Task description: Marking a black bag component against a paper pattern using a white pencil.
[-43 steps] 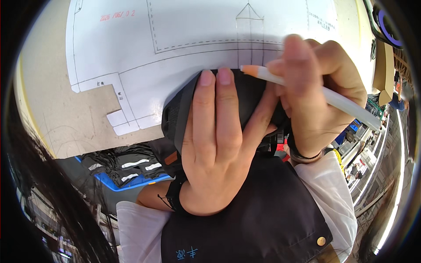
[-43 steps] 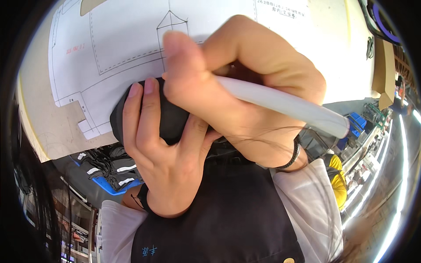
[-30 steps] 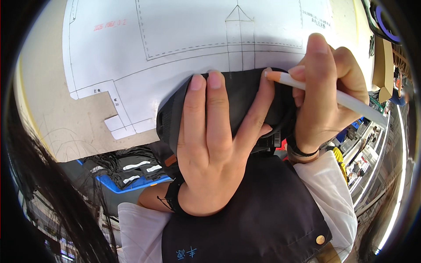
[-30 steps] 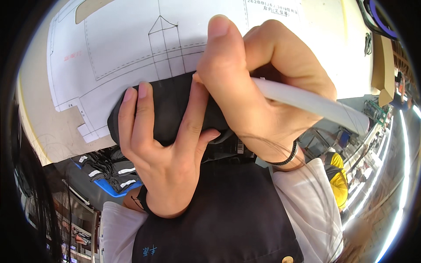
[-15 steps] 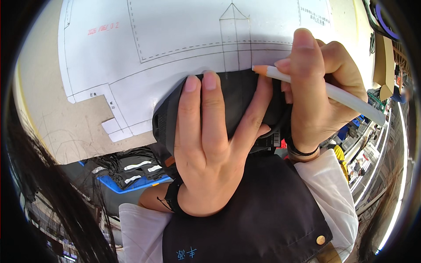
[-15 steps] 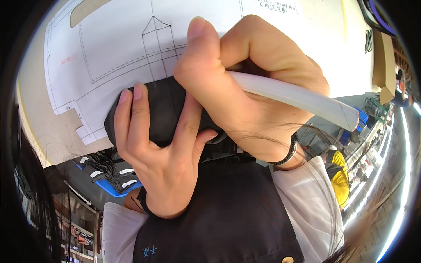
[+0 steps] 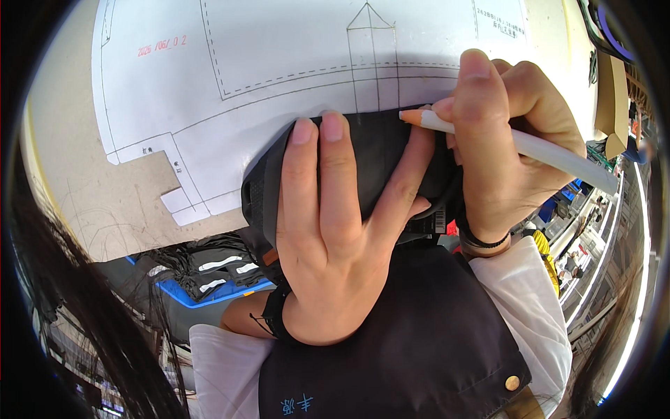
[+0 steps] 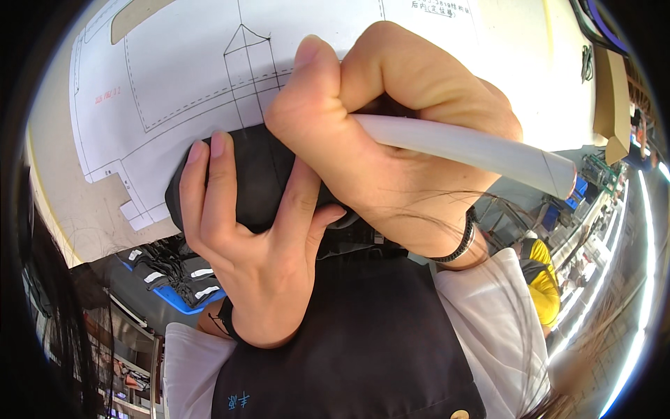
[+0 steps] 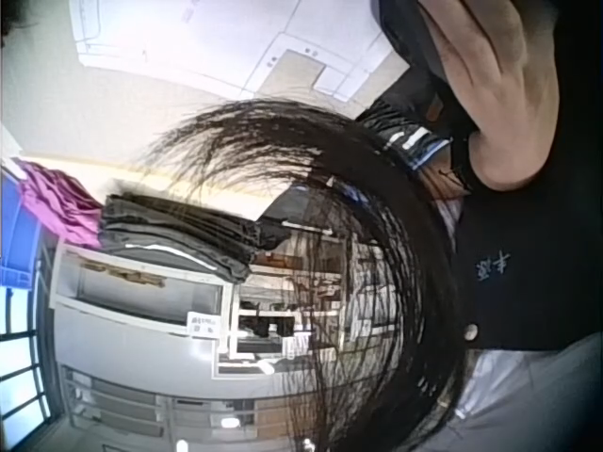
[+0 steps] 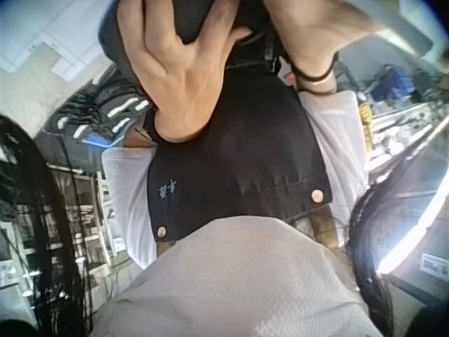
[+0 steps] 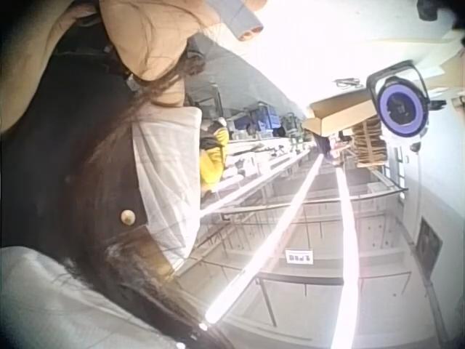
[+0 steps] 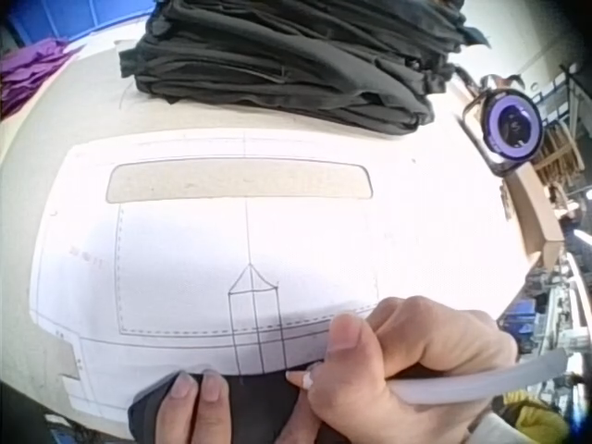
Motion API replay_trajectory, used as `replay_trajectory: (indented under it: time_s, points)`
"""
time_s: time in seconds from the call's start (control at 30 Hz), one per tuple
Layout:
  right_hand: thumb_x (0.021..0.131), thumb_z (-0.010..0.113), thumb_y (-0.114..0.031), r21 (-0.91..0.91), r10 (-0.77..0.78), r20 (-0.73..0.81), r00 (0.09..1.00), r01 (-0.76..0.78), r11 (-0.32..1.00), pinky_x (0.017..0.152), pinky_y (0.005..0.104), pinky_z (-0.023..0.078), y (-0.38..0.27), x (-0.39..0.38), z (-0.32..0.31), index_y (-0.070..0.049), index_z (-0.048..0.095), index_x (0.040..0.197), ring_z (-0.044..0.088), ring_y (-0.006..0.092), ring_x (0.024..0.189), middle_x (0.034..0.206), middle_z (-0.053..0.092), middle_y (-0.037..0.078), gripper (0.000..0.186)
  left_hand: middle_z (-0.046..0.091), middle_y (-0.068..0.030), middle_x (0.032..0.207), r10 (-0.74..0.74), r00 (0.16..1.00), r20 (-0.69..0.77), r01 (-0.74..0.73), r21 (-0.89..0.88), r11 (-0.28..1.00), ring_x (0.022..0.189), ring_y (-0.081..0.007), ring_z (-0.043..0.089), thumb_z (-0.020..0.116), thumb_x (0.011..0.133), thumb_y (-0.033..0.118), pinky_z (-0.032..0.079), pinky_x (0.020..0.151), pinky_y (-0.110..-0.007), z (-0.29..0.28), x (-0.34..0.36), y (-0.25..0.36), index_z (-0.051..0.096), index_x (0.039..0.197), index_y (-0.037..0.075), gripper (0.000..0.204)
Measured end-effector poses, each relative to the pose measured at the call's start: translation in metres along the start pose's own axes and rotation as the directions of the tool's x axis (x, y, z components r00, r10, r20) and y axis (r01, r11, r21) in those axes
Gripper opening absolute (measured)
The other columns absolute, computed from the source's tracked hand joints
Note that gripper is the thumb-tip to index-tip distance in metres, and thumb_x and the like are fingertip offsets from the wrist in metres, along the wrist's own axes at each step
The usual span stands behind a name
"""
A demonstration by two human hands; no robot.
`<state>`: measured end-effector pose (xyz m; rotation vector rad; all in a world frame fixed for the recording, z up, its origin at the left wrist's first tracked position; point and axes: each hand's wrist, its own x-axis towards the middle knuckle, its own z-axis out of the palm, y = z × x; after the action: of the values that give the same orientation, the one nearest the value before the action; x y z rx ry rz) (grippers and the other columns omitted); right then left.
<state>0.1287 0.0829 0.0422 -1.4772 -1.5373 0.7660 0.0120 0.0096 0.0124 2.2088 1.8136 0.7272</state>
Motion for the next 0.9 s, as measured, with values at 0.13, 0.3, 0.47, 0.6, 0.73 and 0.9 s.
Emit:
replay_trajectory:
  time_s: [0.13,0.3,0.47,0.6,0.73,0.9]
  points:
    - [0.092,0.057,-0.015,0.042,-0.130,-0.134,0.982,0.137,0.990,0.037,0.0199,0.028,0.007,0.000,0.005,-0.003,0.053,0.061,0.038,0.0045,0.038,0.053,0.055,0.005,0.034,0.038,-0.0174,0.132,0.003,1.000,0.010,-0.003,0.010,1.000,0.122,-0.0391,0.039,0.060,0.086,0.045,0.040,0.099,-0.049,-0.002,0.000,-0.001,0.069,0.116,0.022,0.038]
    - [0.098,0.047,-0.034,-0.010,0.084,-0.345,0.935,-0.094,0.996,0.037,0.0197,0.022,0.000,-0.003,0.012,-0.002,0.059,0.068,0.038,0.0046,0.038,0.052,0.054,0.003,0.045,0.046,-0.0164,0.128,0.087,0.994,-0.072,-0.077,0.135,0.988,0.116,-0.0327,0.049,0.047,0.095,0.042,0.055,0.084,-0.037,0.004,-0.002,-0.008,0.067,0.117,0.026,0.034]
    - [0.102,0.044,-0.027,0.008,-0.269,-0.230,0.935,0.278,0.961,0.043,0.0186,0.032,0.023,0.002,0.009,0.003,0.060,0.084,0.044,0.0054,0.044,0.076,0.061,0.007,0.038,0.046,-0.0200,0.126,0.104,0.995,0.002,-0.104,0.089,0.991,0.114,-0.0353,0.050,0.059,0.089,0.035,0.051,0.089,-0.040,-0.020,0.002,-0.007,0.064,0.122,0.015,0.039]
    - [0.099,0.051,-0.019,0.056,-0.307,-0.167,0.937,0.320,0.946,0.050,0.0196,0.040,0.022,0.003,0.004,0.003,0.060,0.089,0.048,0.0057,0.050,0.091,0.063,0.009,0.025,0.033,-0.0199,0.136,-0.091,0.991,-0.099,0.082,-0.095,0.992,0.119,-0.0354,0.040,0.083,0.069,0.015,0.041,0.095,-0.041,-0.047,0.003,0.000,0.049,0.132,-0.004,0.074]
    - [0.089,0.069,-0.012,0.237,-0.141,-0.266,0.954,0.207,0.949,0.048,0.0180,0.037,0.013,0.000,0.008,-0.001,0.060,0.089,0.049,0.0033,0.055,0.077,0.057,0.001,0.015,0.035,-0.0172,0.132,-0.190,0.977,0.093,0.188,0.028,0.982,0.117,-0.0343,0.032,0.086,0.063,0.018,0.035,0.093,-0.042,-0.058,0.010,-0.008,0.048,0.127,0.004,0.076]
    - [0.099,0.052,-0.019,0.375,-0.016,-0.184,0.983,0.085,0.923,0.048,0.0197,0.042,0.010,0.002,0.004,0.002,0.051,0.110,0.054,0.0079,0.052,0.075,0.062,0.010,0.024,0.048,-0.0117,0.107,-0.078,0.984,0.160,0.115,-0.243,0.963,0.099,-0.0317,0.043,0.077,0.066,-0.001,0.038,0.085,-0.039,-0.050,0.012,-0.015,0.055,0.092,0.001,0.033]
